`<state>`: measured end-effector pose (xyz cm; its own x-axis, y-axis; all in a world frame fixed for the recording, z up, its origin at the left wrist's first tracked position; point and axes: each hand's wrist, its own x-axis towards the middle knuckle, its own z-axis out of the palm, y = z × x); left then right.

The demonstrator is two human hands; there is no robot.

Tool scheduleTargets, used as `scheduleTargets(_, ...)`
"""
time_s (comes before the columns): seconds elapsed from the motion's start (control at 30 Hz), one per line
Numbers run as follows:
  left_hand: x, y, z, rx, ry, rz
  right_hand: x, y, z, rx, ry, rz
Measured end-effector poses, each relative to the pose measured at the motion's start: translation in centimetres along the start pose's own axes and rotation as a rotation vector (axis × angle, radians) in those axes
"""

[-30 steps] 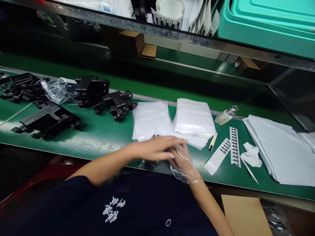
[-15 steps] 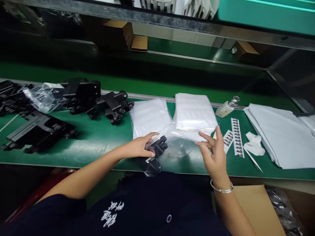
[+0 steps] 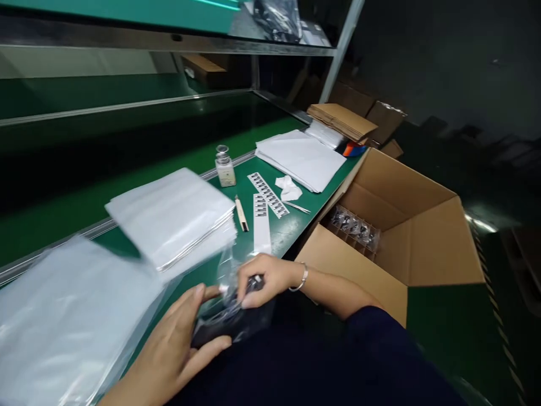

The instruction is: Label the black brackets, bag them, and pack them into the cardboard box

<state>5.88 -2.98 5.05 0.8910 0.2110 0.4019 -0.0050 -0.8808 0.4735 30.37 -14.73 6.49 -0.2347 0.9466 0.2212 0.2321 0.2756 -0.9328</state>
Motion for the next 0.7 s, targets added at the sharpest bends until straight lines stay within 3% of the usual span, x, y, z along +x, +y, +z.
scheduleTargets(0.07, 0.7, -0.4, 0.5, -0.035, -0.004, -0.067, -5.3, -1.6, -2.7, -0.075, 0.297, 0.066)
scheduleTargets(0.2, 0.1, -2.7, 2.1, 0.041, -0.121, -0.128, -18.1, -5.6, -9.2, -0.481, 1.255, 0.127)
scheduleTargets(0.27, -0.7, -3.7, 3.7, 0.067, -0.171, -0.078, -23.4, -6.1, -12.4, -0.714, 1.567, 0.252)
scheduleTargets(0.3, -1.1, -4.1, 4.7, 0.079, -0.189, -0.060, -25.4, -5.7, -13.8, -0.789, 1.640, 0.347)
scheduleTargets(0.4, -2.3, -4.8, 7.4, 0.121, -0.211, -0.024, -28.3, -1.5, -17.1, -0.839, 1.672, 0.828)
scheduleTargets(0.43, -2.6, -5.0, 8.1, 0.133, -0.205, -0.016, -28.3, 0.6, -17.8, -0.811, 1.655, 0.911)
scheduleTargets(0.6, -3.4, -5.3, 9.3, 0.165, -0.199, -0.039, -25.3, 10.6, -17.9, -0.668, 1.469, 1.091)
scheduleTargets(0.7, -3.5, -5.0, 9.3, 0.187, -0.202, -0.052, -23.2, 13.9, -17.0, -0.623, 1.301, 1.152)
